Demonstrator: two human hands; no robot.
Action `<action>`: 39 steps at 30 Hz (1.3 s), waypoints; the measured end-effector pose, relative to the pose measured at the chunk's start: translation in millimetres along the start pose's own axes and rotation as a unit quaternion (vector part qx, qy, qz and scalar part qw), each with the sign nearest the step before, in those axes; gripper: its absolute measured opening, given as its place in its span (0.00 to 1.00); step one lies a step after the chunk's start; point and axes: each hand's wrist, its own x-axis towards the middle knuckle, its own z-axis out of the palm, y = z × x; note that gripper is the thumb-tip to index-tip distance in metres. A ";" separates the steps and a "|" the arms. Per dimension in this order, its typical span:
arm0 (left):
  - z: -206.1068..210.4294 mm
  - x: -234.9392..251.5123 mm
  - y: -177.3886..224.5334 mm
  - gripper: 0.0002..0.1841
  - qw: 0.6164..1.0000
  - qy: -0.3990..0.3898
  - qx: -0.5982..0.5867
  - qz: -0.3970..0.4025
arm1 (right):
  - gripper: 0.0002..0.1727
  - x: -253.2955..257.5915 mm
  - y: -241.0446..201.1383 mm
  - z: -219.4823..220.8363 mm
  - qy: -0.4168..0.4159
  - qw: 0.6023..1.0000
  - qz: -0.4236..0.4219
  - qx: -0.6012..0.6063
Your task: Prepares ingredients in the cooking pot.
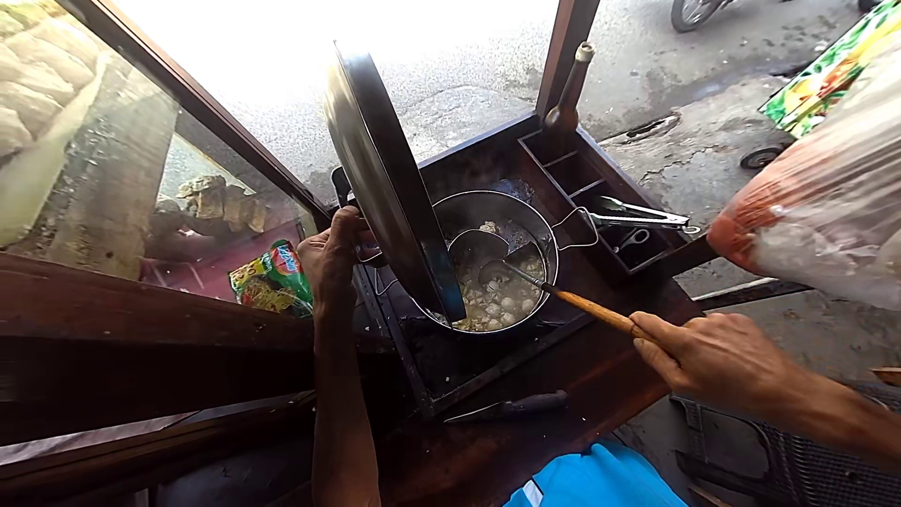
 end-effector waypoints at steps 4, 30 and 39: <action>5.4 3.8 6.0 0.19 0.999 0.025 -0.023 -0.014 | 0.19 6.7 -13.6 11.3 -0.076 0.990 0.087 0.081; -2.2 -3.8 -3.2 0.20 1.000 0.001 -0.001 0.013 | 0.14 92.1 -40.3 94.6 -0.182 0.628 0.256 0.712; -4.9 -5.6 -7.8 0.19 1.000 0.001 -0.003 -0.002 | 0.16 50.7 -5.1 56.4 -0.218 0.616 0.265 0.709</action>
